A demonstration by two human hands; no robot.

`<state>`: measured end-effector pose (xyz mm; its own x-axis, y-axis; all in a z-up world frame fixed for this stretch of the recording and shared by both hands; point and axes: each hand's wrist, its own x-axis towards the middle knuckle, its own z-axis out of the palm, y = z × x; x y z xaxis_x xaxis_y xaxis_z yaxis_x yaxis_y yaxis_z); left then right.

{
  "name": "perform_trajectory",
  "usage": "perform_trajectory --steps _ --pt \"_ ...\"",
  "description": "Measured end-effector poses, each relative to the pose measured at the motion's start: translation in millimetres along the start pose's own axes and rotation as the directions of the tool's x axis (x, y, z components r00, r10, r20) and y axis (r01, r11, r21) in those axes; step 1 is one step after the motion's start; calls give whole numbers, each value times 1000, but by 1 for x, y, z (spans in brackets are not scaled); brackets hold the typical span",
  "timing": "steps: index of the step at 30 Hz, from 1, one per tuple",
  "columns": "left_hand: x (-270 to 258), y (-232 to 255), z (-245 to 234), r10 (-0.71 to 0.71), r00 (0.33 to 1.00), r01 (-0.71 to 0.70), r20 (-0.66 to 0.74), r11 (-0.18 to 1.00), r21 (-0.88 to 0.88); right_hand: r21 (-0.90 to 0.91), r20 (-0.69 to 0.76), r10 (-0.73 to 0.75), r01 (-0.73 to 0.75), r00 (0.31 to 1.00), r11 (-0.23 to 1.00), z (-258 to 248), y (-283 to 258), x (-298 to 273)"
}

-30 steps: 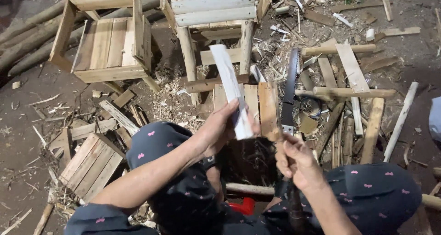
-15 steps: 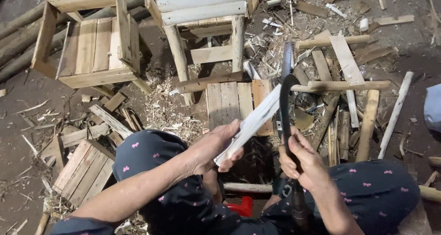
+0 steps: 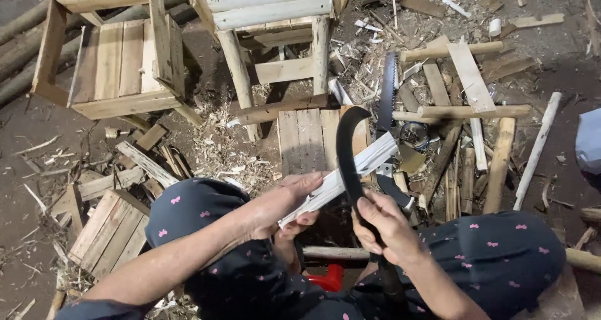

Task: Shaving a piece of wood with a billhook to shape it for furniture construction.

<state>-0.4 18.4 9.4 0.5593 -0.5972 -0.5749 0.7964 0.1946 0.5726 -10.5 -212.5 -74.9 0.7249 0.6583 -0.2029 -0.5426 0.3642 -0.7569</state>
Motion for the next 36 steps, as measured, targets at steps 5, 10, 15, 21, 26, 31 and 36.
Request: perform_trajectory --steps 5,10,15,21,26,31,36 --pt "2 -3 -4 -8 1000 8 -29 1000 6 -130 -43 26 -32 999 991 3 6 2" --pt "-14 0 -7 -29 998 29 -53 1000 -4 -101 -276 -72 45 959 994 -26 -19 7" --pt "-6 3 -10 29 1000 -29 7 999 29 -107 -84 13 -22 996 994 16 -12 7" --pt "-14 16 3 177 984 -163 24 834 527 -107 24 58 -56 998 993 20 2 7" --pt "-2 -2 -9 387 922 -219 -9 539 813 -124 46 78 -72 996 990 26 8 5" --pt "-10 4 -1 384 923 -194 -23 517 834 -129 32 95 -90 995 987 35 -7 9" --pt "9 -13 -17 370 929 -162 -35 487 859 -239 46 107 -93 993 966 36 7 4"
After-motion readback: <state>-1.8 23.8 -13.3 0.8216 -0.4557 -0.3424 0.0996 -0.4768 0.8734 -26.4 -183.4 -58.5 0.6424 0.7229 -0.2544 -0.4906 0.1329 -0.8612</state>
